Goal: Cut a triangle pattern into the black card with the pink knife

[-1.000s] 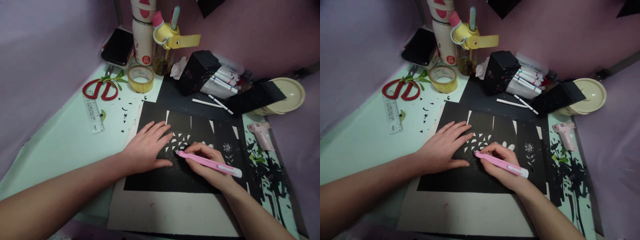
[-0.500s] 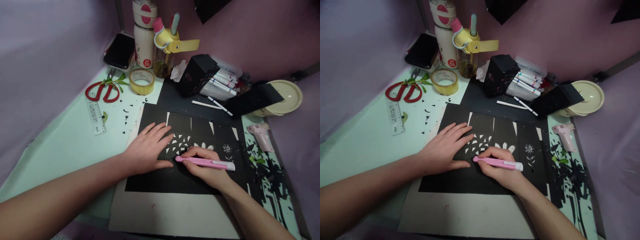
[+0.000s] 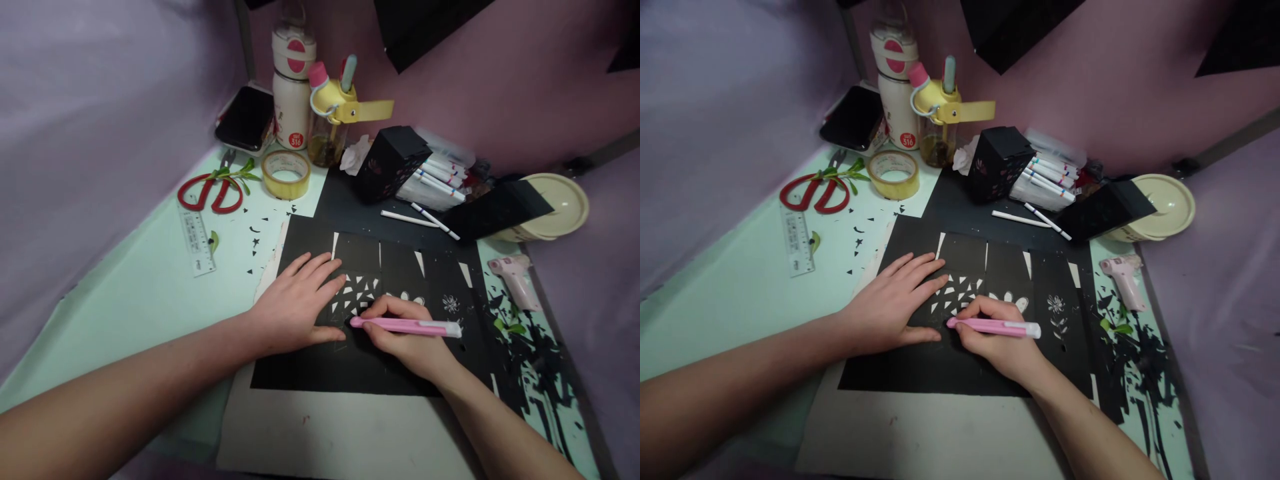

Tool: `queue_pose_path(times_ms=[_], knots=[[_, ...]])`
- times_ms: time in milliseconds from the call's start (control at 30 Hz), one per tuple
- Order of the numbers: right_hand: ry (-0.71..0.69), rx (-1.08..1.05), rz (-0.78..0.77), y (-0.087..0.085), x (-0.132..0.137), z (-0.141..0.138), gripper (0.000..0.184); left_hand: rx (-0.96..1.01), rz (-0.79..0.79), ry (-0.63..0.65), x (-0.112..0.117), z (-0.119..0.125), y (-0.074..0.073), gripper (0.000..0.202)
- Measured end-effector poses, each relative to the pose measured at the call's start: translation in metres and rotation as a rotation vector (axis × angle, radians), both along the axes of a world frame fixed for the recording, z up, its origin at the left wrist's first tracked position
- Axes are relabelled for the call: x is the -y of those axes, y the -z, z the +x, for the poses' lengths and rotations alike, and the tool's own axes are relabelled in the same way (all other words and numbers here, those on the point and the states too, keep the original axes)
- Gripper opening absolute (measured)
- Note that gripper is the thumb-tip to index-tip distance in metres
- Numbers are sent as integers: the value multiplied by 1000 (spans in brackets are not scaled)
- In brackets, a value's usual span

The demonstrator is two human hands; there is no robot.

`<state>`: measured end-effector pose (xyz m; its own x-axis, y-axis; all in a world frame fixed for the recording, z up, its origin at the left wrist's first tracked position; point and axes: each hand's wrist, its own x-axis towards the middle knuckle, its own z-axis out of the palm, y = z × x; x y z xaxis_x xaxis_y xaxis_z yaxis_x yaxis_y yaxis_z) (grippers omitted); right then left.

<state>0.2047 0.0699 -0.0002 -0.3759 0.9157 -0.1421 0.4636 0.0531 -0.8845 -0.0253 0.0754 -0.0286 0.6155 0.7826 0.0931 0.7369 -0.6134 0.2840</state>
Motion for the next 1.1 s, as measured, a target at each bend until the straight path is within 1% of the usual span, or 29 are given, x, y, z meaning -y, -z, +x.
queue_pose_path(times_ms=[333, 567, 867, 1100], knots=[[50, 18, 3, 0, 0, -1, 8, -28, -16, -3, 0, 0, -3, 83], [50, 14, -12, 4, 2, -1, 13, 3, -3, -14, 2, -1, -2, 86], [-23, 58, 21, 11, 0, -1, 18, 68, -21, -25, 4, -5, -2, 87], [-16, 8, 46, 8, 2, -4, 14, 81, -41, -31, 5, -6, -4, 87]])
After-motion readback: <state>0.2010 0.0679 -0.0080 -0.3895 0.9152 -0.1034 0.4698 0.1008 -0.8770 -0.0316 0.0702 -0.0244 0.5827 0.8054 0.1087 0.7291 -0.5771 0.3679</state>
